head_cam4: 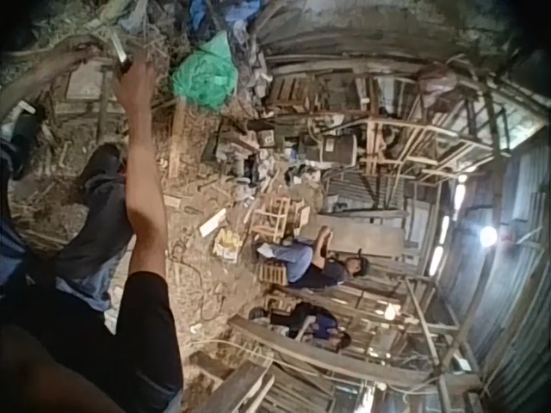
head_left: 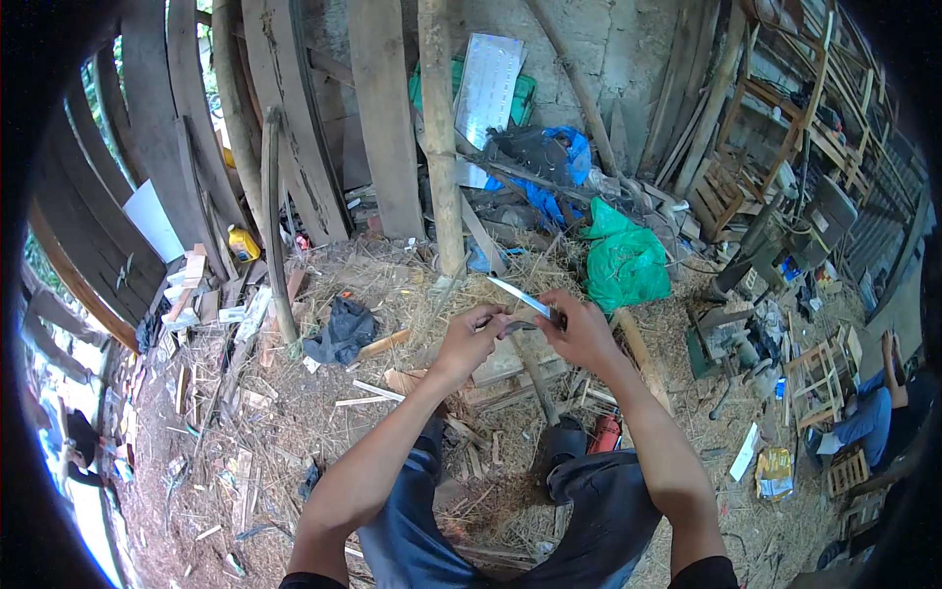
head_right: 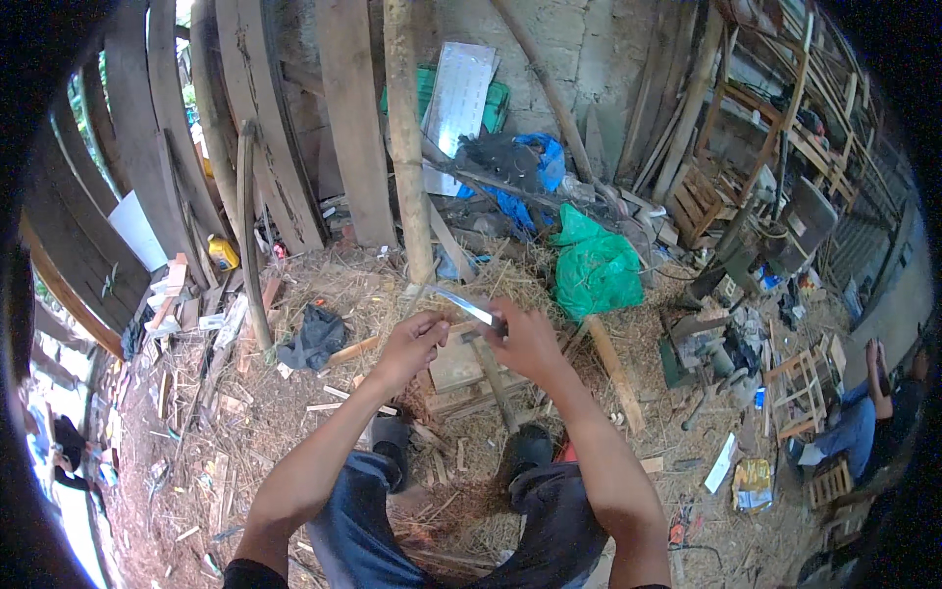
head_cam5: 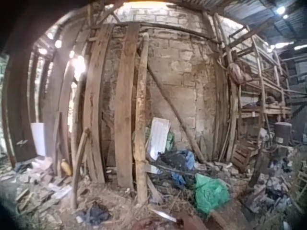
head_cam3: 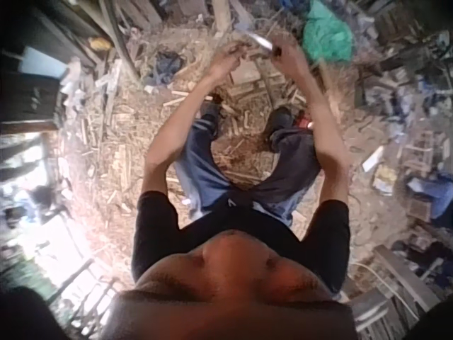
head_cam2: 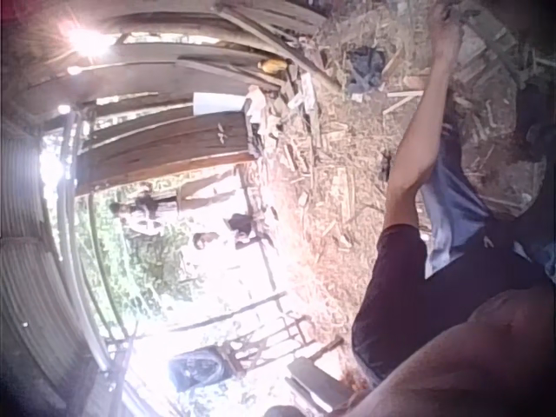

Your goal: The person shapes and scrapes thin wooden sticks using a knife.

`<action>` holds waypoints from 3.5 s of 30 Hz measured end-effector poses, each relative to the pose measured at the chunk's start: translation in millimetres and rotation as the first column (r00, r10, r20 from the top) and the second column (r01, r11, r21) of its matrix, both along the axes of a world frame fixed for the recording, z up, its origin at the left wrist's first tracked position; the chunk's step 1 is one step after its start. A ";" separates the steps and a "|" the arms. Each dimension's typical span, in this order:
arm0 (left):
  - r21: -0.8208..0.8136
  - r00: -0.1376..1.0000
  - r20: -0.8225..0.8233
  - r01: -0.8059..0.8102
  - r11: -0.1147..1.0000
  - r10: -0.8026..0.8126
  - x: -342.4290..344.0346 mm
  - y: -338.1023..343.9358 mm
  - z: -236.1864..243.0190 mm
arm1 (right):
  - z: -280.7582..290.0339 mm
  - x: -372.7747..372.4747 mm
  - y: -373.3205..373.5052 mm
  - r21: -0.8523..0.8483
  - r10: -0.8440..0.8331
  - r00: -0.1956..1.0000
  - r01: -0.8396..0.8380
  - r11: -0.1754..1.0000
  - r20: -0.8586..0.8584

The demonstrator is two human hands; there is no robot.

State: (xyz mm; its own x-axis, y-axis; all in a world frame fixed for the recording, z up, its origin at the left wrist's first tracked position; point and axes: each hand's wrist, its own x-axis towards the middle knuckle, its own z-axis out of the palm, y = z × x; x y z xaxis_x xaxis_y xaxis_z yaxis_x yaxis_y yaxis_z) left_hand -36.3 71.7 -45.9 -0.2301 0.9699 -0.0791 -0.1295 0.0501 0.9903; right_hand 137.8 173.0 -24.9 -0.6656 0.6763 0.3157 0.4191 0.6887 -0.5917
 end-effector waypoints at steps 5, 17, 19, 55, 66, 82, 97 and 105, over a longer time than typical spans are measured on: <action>0.026 0.997 -0.079 -0.021 0.999 0.023 11.0 4.4 -1.9 | -16.6 -1.6 8.9 0.097 -0.064 0.974 0.043 0.994 0.219; 0.047 0.988 -0.127 -0.077 0.996 0.083 23.3 3.1 -2.9 | -16.0 -26.8 10.3 0.300 -0.297 0.899 0.201 0.933 0.323; 0.033 0.987 -0.127 -0.092 0.995 0.095 22.3 -0.6 3.7 | -18.3 -24.9 16.1 0.357 -0.345 0.873 0.219 0.908 0.344; 0.014 0.997 -0.050 0.051 0.999 -0.051 26.3 2.2 -5.2 | -19.5 -8.3 -2.9 0.226 -0.192 0.957 0.142 0.964 0.216; 0.049 0.999 -0.042 0.000 0.999 0.002 34.0 0.0 9.0 | -26.4 -5.3 40.1 0.327 -0.411 0.881 0.327 0.887 0.235; -0.090 0.990 0.098 0.106 0.990 -0.097 19.7 -14.0 8.4 | -10.2 -27.8 -25.4 0.265 -0.231 0.885 0.129 0.956 0.403; 0.142 0.966 -0.239 0.136 0.980 -0.100 33.1 -20.4 -9.3 | -39.0 53.9 70.3 0.226 -0.683 0.708 0.646 0.729 0.180; -0.054 0.989 0.126 0.085 0.995 -0.077 25.8 -1.8 -2.3 | -22.1 -3.7 11.2 0.167 -0.311 0.946 0.292 0.942 0.095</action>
